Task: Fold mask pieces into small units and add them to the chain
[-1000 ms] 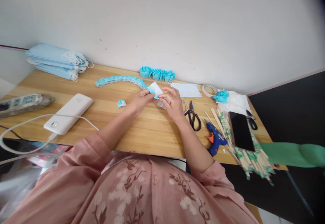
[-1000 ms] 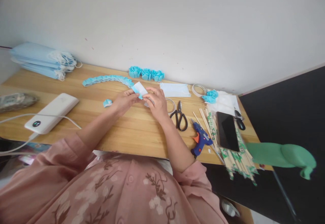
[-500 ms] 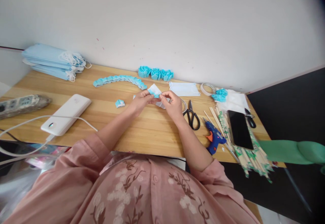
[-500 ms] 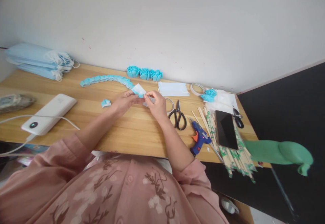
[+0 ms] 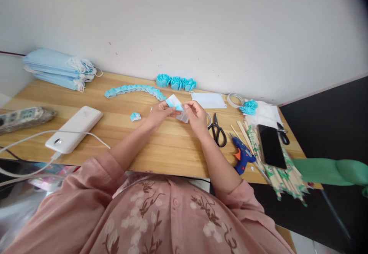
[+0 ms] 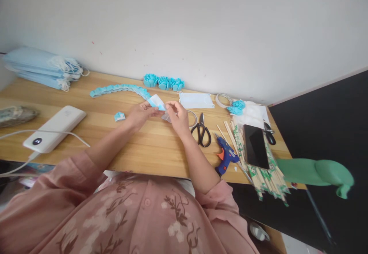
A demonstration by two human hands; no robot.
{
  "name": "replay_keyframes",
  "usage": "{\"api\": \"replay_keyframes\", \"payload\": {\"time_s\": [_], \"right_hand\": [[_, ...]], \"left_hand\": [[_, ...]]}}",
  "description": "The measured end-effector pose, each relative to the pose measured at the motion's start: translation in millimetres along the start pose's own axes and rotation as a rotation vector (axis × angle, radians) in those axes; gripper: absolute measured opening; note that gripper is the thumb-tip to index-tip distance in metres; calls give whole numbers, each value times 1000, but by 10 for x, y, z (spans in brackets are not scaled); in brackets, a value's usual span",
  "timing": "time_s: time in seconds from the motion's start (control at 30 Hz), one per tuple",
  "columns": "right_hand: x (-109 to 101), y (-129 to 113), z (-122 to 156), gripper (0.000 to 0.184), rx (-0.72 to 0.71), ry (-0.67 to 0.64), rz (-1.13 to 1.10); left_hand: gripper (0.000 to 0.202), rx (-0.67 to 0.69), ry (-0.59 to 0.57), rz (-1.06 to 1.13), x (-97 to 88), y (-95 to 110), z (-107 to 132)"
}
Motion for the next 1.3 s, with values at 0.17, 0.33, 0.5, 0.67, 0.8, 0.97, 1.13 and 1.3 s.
{"api": "replay_keyframes", "payload": {"time_s": [0.17,0.33,0.5,0.67,0.8,0.97,1.13,1.3], "right_hand": [[-10,15,-1,38,55,-45,-112],[53,46,-8,47,51,-112,-122],[103,138,-34,52,21,-125,-3],[155,178,-28,52,35,-155,-56],[210,185,-11,40,79,-249,-131],[177,279,-35,38,161,-212,-204],[158,266,-34,37,173,-169,-227],[156,258,-35,34,167,-143,-240]], "left_hand": [[34,-9,22,-35,-6,28,3],[32,24,6,-86,22,69,15],[32,77,-2,-203,3,65,-11],[35,142,62,-195,-55,97,-43],[40,146,69,-201,-54,130,-30],[42,211,0,-363,-17,140,-12],[49,153,-33,-230,10,81,-18],[34,39,-26,-198,18,73,7]]}}
Point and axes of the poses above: each hand's wrist, its own z-axis away from the middle knuckle, its own x-axis out of the palm, y = z × x, the point moved 6 cm from there along -z, towards the middle knuckle, and after that the axes turned 7 degrees about x, right-handed, at the moved point
